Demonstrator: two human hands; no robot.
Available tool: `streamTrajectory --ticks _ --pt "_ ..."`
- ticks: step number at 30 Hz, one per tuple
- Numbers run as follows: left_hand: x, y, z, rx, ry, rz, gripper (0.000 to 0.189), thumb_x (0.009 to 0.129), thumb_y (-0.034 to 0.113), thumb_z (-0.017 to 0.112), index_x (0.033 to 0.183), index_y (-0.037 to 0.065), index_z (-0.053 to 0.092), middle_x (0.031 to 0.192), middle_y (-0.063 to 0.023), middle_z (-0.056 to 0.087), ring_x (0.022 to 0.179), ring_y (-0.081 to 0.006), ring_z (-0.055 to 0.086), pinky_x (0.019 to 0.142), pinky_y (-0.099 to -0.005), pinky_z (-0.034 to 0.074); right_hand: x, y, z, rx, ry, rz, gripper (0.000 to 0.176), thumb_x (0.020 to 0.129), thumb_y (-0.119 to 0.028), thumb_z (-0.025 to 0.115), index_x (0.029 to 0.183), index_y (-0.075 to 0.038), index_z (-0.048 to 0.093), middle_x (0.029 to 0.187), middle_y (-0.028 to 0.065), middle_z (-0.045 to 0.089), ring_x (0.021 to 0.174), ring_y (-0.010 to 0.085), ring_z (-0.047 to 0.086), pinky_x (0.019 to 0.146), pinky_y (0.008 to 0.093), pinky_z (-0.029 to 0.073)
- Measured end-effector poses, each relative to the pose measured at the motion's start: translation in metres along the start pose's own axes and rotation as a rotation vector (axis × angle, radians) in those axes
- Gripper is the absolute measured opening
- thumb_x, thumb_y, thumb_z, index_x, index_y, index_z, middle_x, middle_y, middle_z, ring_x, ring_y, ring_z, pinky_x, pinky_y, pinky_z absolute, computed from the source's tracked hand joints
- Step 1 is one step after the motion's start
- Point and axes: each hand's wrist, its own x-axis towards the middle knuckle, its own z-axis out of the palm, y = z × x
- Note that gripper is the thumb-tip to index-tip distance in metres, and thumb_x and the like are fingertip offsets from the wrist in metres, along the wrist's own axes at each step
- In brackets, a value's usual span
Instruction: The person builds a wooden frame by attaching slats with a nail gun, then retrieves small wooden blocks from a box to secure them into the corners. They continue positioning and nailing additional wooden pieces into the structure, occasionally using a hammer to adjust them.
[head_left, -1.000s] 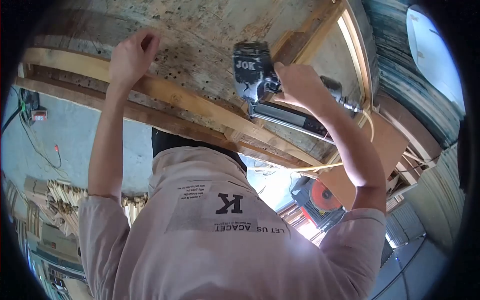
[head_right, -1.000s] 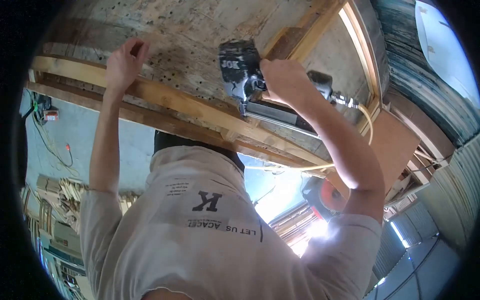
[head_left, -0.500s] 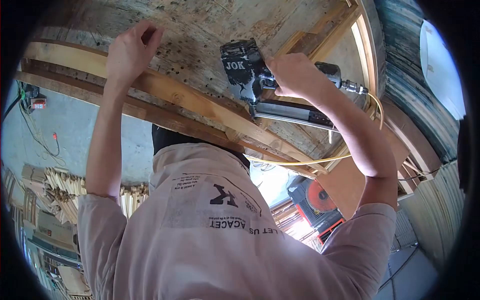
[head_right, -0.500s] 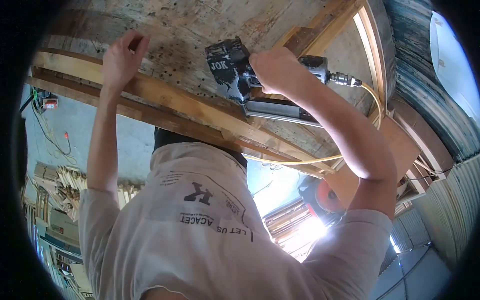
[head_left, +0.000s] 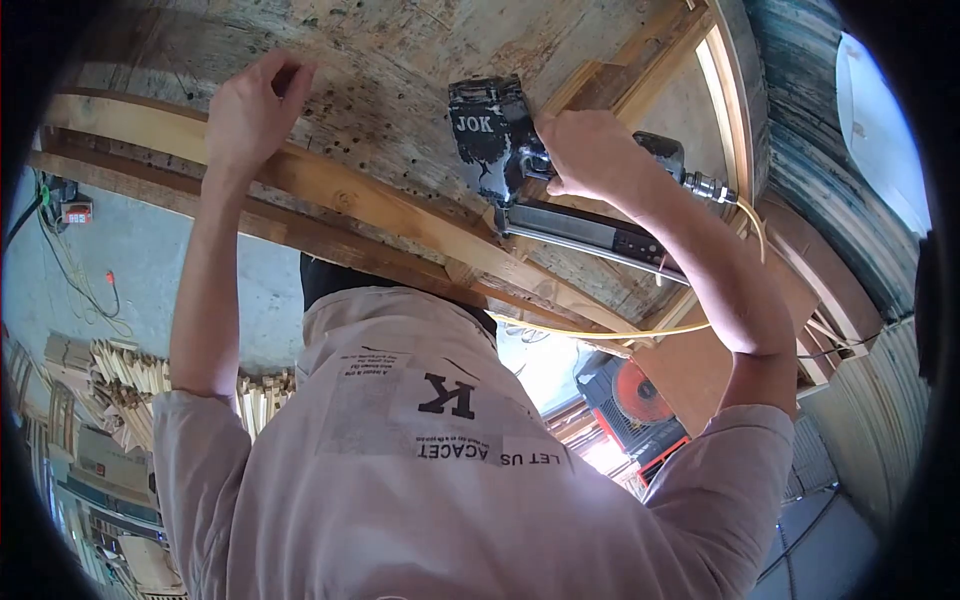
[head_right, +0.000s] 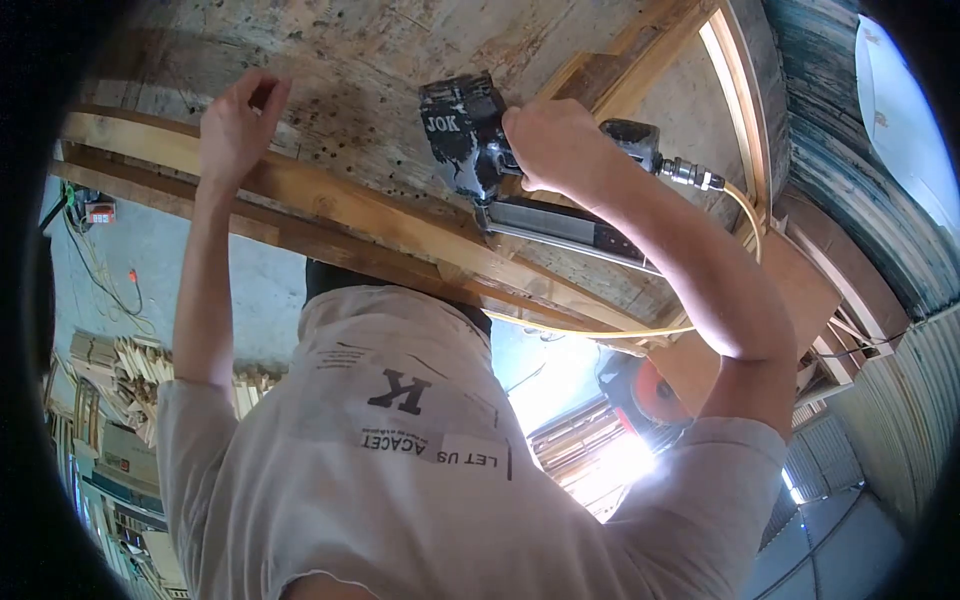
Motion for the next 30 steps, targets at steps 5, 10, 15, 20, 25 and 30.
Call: streamTrajectory --ticks 5,10,15,20,25,30 --pt "0.0 -0.002 0.002 0.008 -0.011 -0.013 0.024 0.088 0.031 0.064 0.085 0.007 0.066 0.073 -0.0103 0.068 0.069 -0.03 0.067 0.061 -0.0389 0.052 -0.006 -0.001 -0.001 0.025 -0.045 0.038 0.048 0.068 -0.027 0.082 0.1 0.001 0.06 0.087 0.0162 0.069 0.082 0.0298 0.069 0.069 0.0389 0.056" --pt "0.0 0.0 0.0 0.035 -0.024 -0.024 0.024 0.088 0.031 0.064 0.085 0.007 0.066 0.074 -0.0101 0.068 0.07 -0.0298 0.067 0.062 -0.039 0.052 -0.008 -0.006 0.001 -0.01 0.0 0.002 0.048 0.068 -0.027 0.082 0.1 0.001 0.06 0.085 0.0149 0.069 0.08 0.0285 0.07 0.07 0.0375 0.056" --pt "-0.001 0.0 -0.001 0.008 -0.016 -0.012 0.023 0.088 0.031 0.064 0.085 0.008 0.066 0.076 -0.01 0.069 0.071 -0.0299 0.067 0.062 -0.0391 0.053 -0.005 -0.007 0.001 -0.016 0.004 0.001 0.046 0.068 -0.025 0.081 0.1 0.0 0.06 0.085 0.0133 0.07 0.08 0.0269 0.07 0.068 0.0366 0.056" --pt "-0.002 0.002 -0.001 0.047 -0.025 -0.012 0.024 0.088 0.032 0.064 0.085 0.008 0.066 0.075 -0.0102 0.069 0.071 -0.0303 0.067 0.062 -0.0397 0.053 -0.005 -0.013 -0.004 -0.028 -0.003 -0.026 0.043 0.069 -0.022 0.08 0.101 0.0 0.06 0.086 0.0122 0.07 0.08 0.0262 0.07 0.066 0.0366 0.056" --pt "-0.001 0.002 -0.003 0.055 -0.013 -0.005 0.025 0.088 0.032 0.063 0.085 0.008 0.066 0.075 -0.0109 0.068 0.07 -0.031 0.067 0.062 -0.0404 0.052 -0.002 -0.007 0.007 -0.083 0.109 -0.022 0.048 0.074 -0.025 0.077 0.108 0.001 0.055 0.076 0.0149 0.068 0.074 0.0311 0.069 0.065 0.0404 0.056" --pt "-0.004 0.011 0.003 0.0 -0.127 -0.039 0.026 0.089 0.031 0.061 0.087 0.006 0.065 0.079 -0.0125 0.069 0.078 -0.0327 0.067 0.066 -0.041 0.052 -0.072 0.006 0.022 0.368 0.166 0.258 0.054 0.076 -0.033 0.075 0.114 -0.002 0.052 0.088 0.0196 0.067 0.085 0.0367 0.066 0.076 0.0438 0.052"
